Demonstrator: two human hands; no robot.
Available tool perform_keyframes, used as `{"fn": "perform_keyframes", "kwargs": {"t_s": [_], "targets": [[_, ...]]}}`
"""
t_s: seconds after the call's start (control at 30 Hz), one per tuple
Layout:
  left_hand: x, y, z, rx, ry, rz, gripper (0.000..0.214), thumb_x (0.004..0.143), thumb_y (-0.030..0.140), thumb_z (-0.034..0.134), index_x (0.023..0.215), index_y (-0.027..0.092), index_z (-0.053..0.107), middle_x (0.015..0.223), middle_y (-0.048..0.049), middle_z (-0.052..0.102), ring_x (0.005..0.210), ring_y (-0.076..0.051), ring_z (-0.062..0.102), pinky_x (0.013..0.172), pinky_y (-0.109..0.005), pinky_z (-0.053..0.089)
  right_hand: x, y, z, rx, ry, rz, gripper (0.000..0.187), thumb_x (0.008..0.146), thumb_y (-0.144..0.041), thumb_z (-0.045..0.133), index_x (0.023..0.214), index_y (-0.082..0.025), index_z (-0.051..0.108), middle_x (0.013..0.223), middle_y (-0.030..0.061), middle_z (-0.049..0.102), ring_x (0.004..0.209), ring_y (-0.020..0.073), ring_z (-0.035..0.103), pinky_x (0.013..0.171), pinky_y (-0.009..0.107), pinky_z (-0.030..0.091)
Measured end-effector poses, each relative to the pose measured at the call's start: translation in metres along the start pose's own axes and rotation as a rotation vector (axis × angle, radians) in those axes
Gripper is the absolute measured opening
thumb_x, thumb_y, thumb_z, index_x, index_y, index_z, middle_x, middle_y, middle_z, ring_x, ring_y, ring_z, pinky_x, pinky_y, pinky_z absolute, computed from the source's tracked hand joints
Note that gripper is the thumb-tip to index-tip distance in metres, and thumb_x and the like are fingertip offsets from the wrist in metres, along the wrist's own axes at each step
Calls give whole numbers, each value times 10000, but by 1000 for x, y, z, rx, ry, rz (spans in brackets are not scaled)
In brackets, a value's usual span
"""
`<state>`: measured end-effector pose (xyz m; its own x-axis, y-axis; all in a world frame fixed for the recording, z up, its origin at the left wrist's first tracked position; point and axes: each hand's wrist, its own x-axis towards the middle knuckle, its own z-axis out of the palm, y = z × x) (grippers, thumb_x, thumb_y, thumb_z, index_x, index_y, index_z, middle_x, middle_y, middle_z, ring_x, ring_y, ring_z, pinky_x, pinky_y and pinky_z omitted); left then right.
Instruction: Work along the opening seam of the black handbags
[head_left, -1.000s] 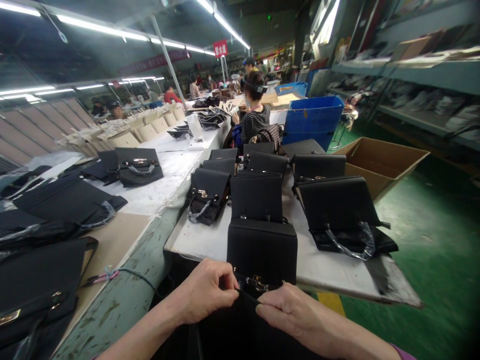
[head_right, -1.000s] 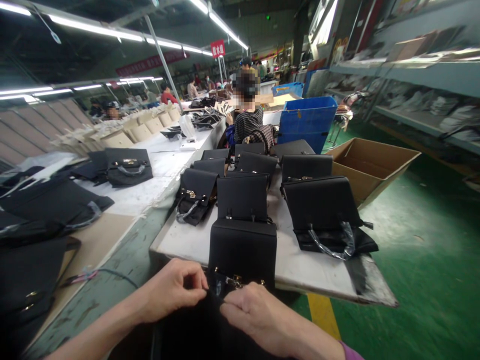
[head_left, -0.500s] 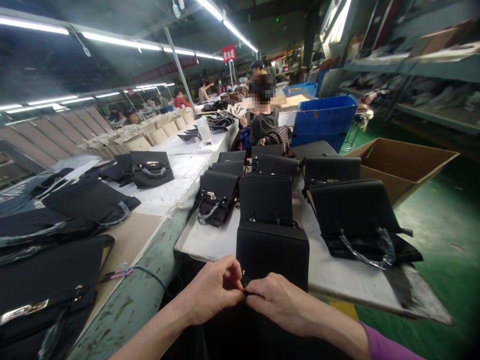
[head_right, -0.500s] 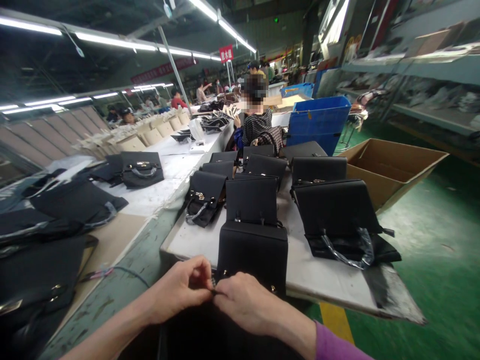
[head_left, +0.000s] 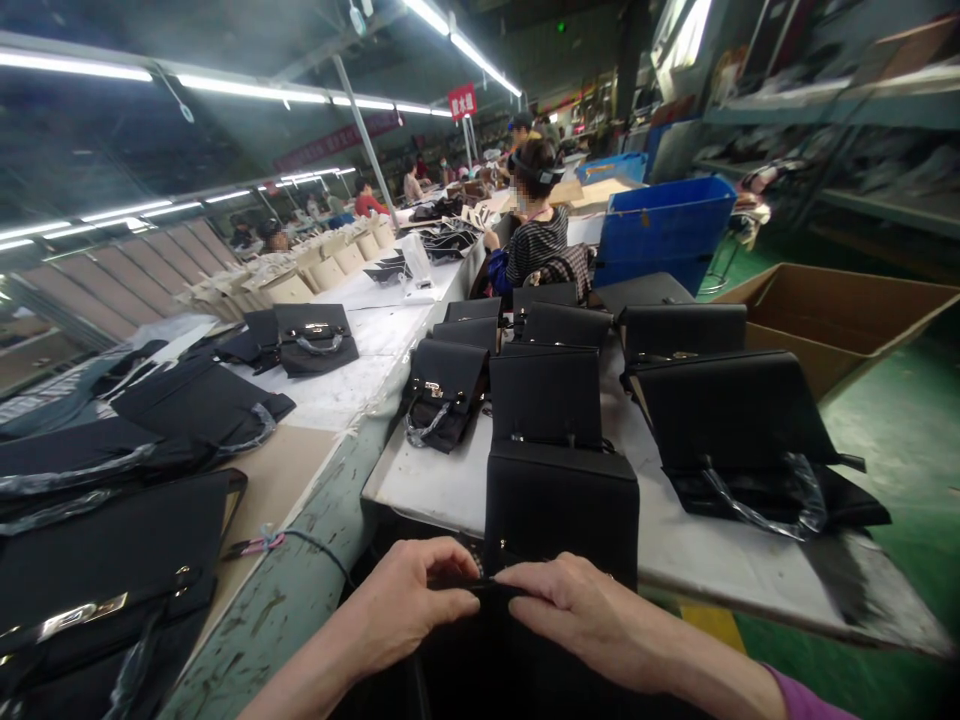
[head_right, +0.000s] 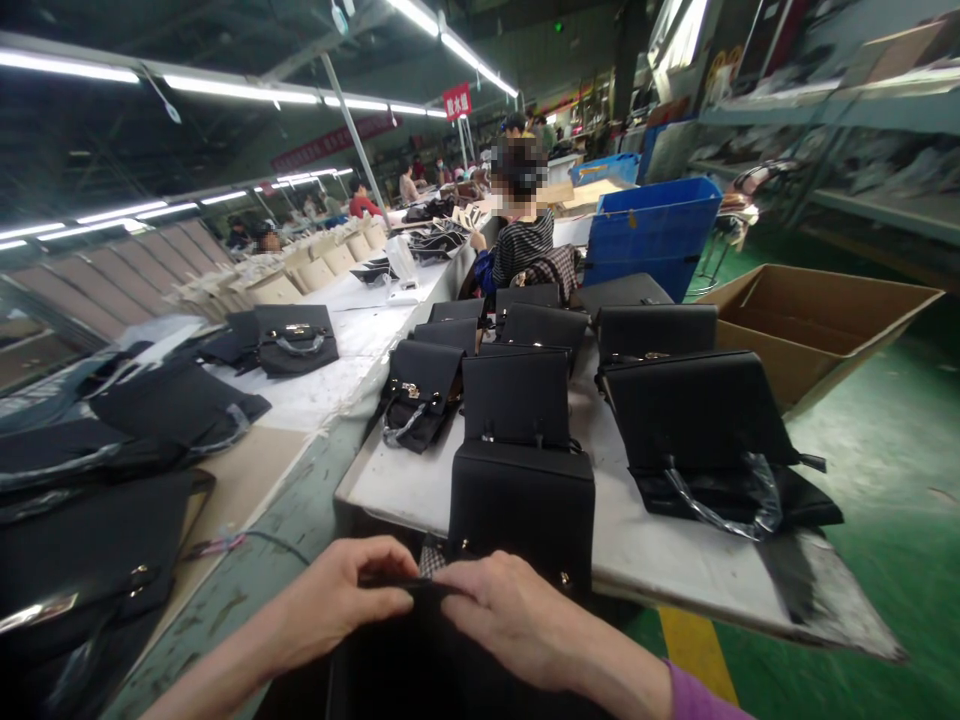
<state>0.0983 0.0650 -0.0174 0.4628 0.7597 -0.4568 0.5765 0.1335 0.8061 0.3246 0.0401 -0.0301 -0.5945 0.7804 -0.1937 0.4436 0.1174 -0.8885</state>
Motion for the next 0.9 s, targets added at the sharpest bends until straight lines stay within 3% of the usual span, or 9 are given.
{"fn": "perform_keyframes", "kwargs": {"t_s": [0.23,0.37,0.6,0.77,0.9], "targets": [[-3,6,-3,139,27,49,132,767,223,657,863,187,740,794,25,717,752,-153,596,689,-234,409,3,3,1,14,-24,-4,222,910,-209,474,879,-211,694,625,-59,454,596,97,429,533,201,296],[-1,4,-2,193,57,51,125,780,255,650,807,175,743,685,33,654,656,-129,531,622,-227,371,3,4,1,31,-28,-7,221,912,-219,465,768,-188,629,609,-60,418,578,94,402,526,206,285],[4,-1,3,36,66,48,108,750,227,654,743,142,720,629,34,572,608,-111,452,585,-225,330,2,10,1,81,-41,-36,221,907,-229,464,695,-189,516,600,-71,363,556,84,352,518,221,259],[8,-8,5,-139,57,-30,82,677,209,698,719,141,717,619,36,571,613,-114,459,592,-229,328,7,10,3,171,-108,-25,266,915,-281,475,667,-186,470,620,-72,359,573,81,348,510,214,270],[10,-15,6,-244,59,-81,97,627,187,718,708,132,715,610,34,575,594,-112,460,584,-228,331,18,8,7,106,-95,5,366,899,-310,508,583,-185,372,551,-77,307,512,70,298,451,222,219]]}}
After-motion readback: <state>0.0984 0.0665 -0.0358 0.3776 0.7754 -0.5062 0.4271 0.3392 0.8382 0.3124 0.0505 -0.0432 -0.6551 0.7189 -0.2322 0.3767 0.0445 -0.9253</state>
